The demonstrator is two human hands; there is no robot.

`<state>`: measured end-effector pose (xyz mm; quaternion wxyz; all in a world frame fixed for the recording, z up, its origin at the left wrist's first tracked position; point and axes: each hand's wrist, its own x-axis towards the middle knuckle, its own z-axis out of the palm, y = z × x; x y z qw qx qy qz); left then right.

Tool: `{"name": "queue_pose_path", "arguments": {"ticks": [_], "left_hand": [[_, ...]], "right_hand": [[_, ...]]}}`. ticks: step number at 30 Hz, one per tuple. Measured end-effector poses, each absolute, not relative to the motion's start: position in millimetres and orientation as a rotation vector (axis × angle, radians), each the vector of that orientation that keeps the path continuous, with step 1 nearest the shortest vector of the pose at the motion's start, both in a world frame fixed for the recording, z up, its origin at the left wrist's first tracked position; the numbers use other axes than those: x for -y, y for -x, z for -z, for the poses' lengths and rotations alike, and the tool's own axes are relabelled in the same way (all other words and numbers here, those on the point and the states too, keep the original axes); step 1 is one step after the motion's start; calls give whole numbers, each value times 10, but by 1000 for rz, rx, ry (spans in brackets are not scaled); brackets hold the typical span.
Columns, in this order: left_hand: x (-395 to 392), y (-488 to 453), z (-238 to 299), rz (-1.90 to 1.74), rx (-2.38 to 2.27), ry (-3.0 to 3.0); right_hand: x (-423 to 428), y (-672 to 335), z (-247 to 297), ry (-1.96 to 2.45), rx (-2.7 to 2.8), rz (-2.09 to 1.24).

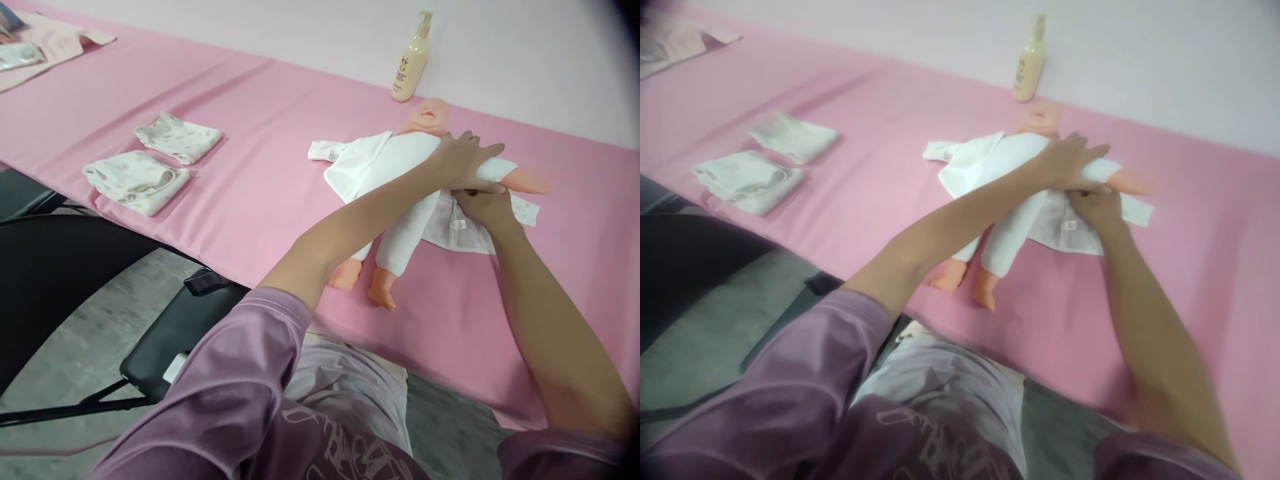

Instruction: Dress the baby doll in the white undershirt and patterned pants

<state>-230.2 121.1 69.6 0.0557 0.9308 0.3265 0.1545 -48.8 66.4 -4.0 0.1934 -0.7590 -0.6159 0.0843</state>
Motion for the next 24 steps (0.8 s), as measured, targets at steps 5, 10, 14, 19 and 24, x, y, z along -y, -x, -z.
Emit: {"name": "queue_pose_path", "arguments": {"ticks": [5,10,14,19,24], "left_hand": [[-1339,2558,-781,-282,-1087,-2883],[-1340,2614,-761,-303,-991,-2993],[-1361,2559,-689,-353,-1007,-2926],[-1406,2466,-684,-309,-1098,-2910],[-1446,2348,-697,-104,-1214,-3010]], "right_hand": [[-686,498,47,2128,1708,-150],[-702,544,17,2134,1707,-145],[-720,552,25,2123,1691,-107],[-714,391,12,2098,1563,-233],[-700,165,42,2028,1465,-411]]}}
